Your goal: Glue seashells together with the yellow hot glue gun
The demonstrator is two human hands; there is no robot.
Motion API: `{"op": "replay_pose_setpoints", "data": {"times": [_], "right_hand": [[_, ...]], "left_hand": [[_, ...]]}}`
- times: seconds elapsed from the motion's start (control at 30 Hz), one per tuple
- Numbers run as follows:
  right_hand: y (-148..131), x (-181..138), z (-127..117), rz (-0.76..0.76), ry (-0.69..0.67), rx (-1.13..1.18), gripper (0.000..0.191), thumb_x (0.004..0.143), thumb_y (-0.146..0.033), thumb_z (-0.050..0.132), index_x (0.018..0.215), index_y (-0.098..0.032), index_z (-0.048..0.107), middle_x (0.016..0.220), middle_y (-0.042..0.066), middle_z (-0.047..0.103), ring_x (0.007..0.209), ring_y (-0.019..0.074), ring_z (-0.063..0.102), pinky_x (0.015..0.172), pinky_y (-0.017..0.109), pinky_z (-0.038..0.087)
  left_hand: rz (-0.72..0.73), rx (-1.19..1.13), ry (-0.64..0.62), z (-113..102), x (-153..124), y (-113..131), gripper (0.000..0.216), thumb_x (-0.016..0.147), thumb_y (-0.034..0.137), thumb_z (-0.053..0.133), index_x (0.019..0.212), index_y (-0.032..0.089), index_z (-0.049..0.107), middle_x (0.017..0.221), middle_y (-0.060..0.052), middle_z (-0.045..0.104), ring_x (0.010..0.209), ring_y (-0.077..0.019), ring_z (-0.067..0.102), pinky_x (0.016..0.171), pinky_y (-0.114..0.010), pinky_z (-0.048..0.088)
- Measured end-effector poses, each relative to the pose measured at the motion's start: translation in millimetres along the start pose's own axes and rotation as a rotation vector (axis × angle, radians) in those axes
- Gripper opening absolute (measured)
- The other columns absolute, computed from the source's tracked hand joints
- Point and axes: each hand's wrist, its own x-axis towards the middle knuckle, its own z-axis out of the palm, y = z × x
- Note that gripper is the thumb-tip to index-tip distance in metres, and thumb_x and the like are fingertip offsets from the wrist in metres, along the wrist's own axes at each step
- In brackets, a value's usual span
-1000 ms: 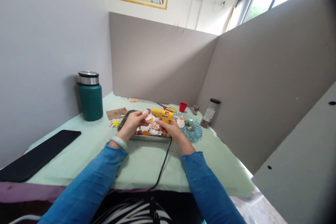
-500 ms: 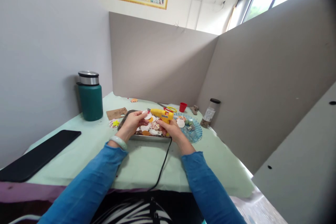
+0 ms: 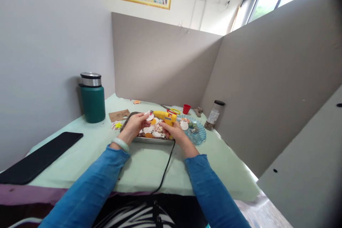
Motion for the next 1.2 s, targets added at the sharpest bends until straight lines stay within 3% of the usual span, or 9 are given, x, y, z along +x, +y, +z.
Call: {"op": "replay_pose_setpoints", "data": {"times": [0.4, 0.67, 1.2], "right_hand": [[1.1, 0.3, -0.6, -0.012, -0.003, -0.006, 0.043, 0.076, -0.054, 0.069, 0.058, -0.019, 0.054, 0.048, -0.003, 0.050, 0.040, 0.0078, 0.042, 0.041, 0.023, 0.034], [0.1, -0.6, -1.0, -0.001, -0.005, -0.005, 0.041, 0.076, -0.052, 0.070, 0.057, -0.019, 0.054, 0.048, -0.003, 0.049, 0.040, 0.0077, 0.042, 0.041, 0.023, 0.034], [-0.7, -0.2, -0.3, -0.007, -0.005, 0.010, 0.042, 0.076, -0.051, 0.071, 0.056, -0.018, 0.053, 0.048, -0.004, 0.050, 0.039, 0.0071, 0.042, 0.040, 0.022, 0.034]], "left_hand": [[0.001, 0.009, -0.028, -0.7, -1.4, 1.7, 0.024, 0.071, 0.029, 0.081, 0.078, 0.010, 0.067, 0.058, -0.002, 0.063, 0.049, -0.0090, 0.058, 0.053, -0.020, 0.050], [-0.005, -0.069, 0.058, -2.8, 1.0, 2.4, 0.021, 0.074, 0.025, 0.078, 0.080, 0.010, 0.064, 0.057, 0.000, 0.061, 0.049, -0.0090, 0.058, 0.052, -0.019, 0.048], [-0.027, -0.108, 0.038, -1.9, 1.1, 2.8, 0.017, 0.075, 0.020, 0.077, 0.078, 0.009, 0.064, 0.058, -0.001, 0.062, 0.048, -0.0082, 0.056, 0.049, -0.018, 0.047]]}}
